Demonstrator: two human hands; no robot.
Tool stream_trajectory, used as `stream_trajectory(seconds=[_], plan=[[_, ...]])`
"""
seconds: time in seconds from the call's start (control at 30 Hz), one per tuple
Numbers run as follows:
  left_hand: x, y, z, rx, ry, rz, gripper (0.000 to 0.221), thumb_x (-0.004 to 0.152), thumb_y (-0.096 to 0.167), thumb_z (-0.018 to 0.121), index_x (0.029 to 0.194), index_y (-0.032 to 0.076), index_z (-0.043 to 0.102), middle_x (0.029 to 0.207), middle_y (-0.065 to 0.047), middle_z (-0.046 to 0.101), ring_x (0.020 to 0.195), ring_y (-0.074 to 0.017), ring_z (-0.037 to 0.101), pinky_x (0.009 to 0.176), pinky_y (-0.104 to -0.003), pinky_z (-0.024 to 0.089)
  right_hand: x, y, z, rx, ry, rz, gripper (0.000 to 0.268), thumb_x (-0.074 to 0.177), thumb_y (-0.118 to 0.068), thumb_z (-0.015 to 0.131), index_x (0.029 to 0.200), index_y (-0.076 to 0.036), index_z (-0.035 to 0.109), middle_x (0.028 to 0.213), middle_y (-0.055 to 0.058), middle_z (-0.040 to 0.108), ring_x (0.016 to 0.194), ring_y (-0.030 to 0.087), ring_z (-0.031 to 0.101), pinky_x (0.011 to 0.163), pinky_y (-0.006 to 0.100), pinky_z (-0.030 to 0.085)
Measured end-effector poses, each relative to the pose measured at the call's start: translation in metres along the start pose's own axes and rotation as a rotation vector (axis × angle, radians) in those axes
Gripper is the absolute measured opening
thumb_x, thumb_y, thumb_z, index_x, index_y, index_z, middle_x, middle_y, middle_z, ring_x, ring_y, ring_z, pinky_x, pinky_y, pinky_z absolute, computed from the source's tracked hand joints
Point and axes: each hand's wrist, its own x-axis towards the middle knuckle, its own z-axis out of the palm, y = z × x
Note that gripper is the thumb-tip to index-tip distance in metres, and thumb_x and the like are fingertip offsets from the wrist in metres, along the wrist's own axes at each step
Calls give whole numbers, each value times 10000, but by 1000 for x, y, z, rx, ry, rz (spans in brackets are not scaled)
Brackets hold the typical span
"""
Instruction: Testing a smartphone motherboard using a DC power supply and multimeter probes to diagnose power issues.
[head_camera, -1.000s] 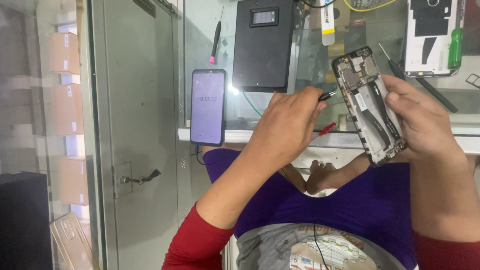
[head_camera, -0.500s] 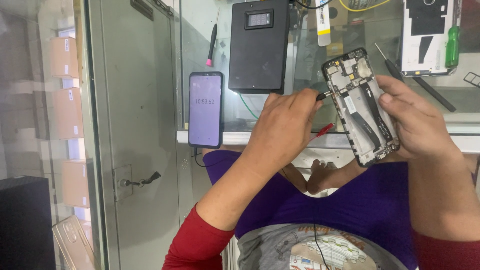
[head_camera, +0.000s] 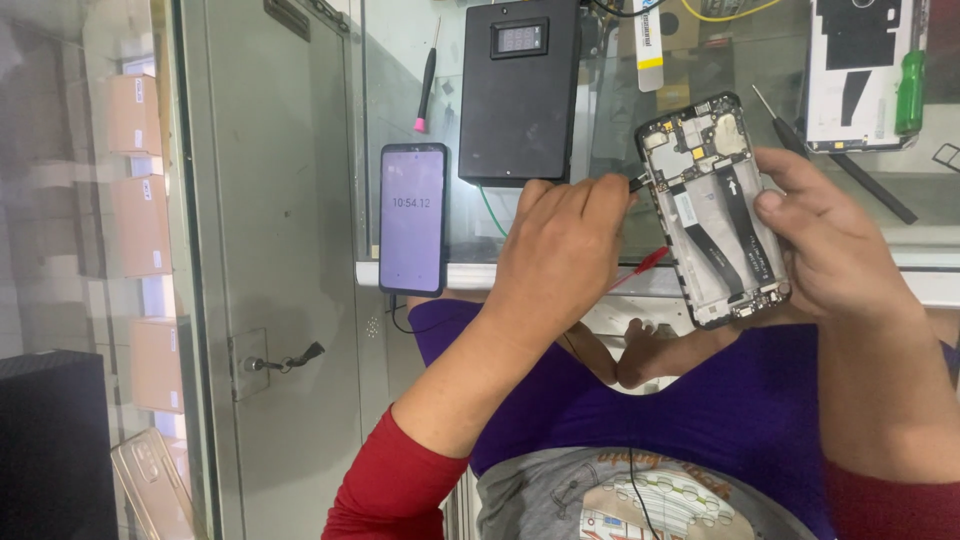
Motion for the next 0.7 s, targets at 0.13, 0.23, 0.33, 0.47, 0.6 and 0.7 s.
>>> stream_trajectory(seconds=[0.13, 0.23, 0.33, 0.47, 0.6, 0.7], plan=[[1, -3, 2, 23, -22, 1, 149, 1012, -17, 548, 889, 67, 540, 655, -35, 481, 601, -263, 463, 724, -395, 387, 2, 2, -4, 3, -6, -4, 483, 1020, -163, 567, 1499, -159, 508, 1309, 96, 670, 1015, 164, 683, 816, 292, 585], [2, -4, 3, 62, 6, 8, 145, 1040, 36, 571, 900, 65, 546, 664, -38, 495, 603, -263, 473, 711, -397, 381, 0, -3, -1, -20, -49, 13, 498, 1048, -176, 527, 1541, -132, 471, 1217, 124, 677, 953, 186, 684, 765, 320, 585], [4, -6, 1, 52, 19, 22, 163, 981, -70, 559, 890, 64, 542, 656, -35, 473, 593, -255, 444, 702, -383, 357, 1, 0, -1, 4, -62, -1, 479, 1051, -127, 500, 1528, -116, 462, 1294, 135, 649, 1040, 203, 666, 863, 337, 574], [5, -7, -4, 52, 2, 32, 156, 915, -91, 539, 913, 65, 545, 698, -55, 509, 634, -290, 473, 717, -398, 361, 1, -4, 6, -48, -61, -42, 510, 1032, -122, 495, 1537, -70, 441, 1354, 139, 616, 1118, 197, 628, 970, 322, 523], [5, -10, -4, 6, -38, 23, 159, 949, -95, 548, 958, 63, 564, 747, -59, 555, 664, -290, 499, 733, -394, 368, 2, 6, -2, -15, -69, -33, 527, 1039, -54, 466, 1561, -97, 419, 1390, 161, 594, 1181, 225, 607, 1019, 368, 520], [7, -8, -8, -2, -66, 3, 27, 1043, 57, 566, 1028, 69, 585, 799, -65, 591, 710, -306, 540, 757, -410, 381, -3, 0, 3, -80, -138, -70, 544, 1039, -67, 464, 1577, -48, 388, 1269, 224, 635, 1077, 266, 643, 941, 381, 543]])
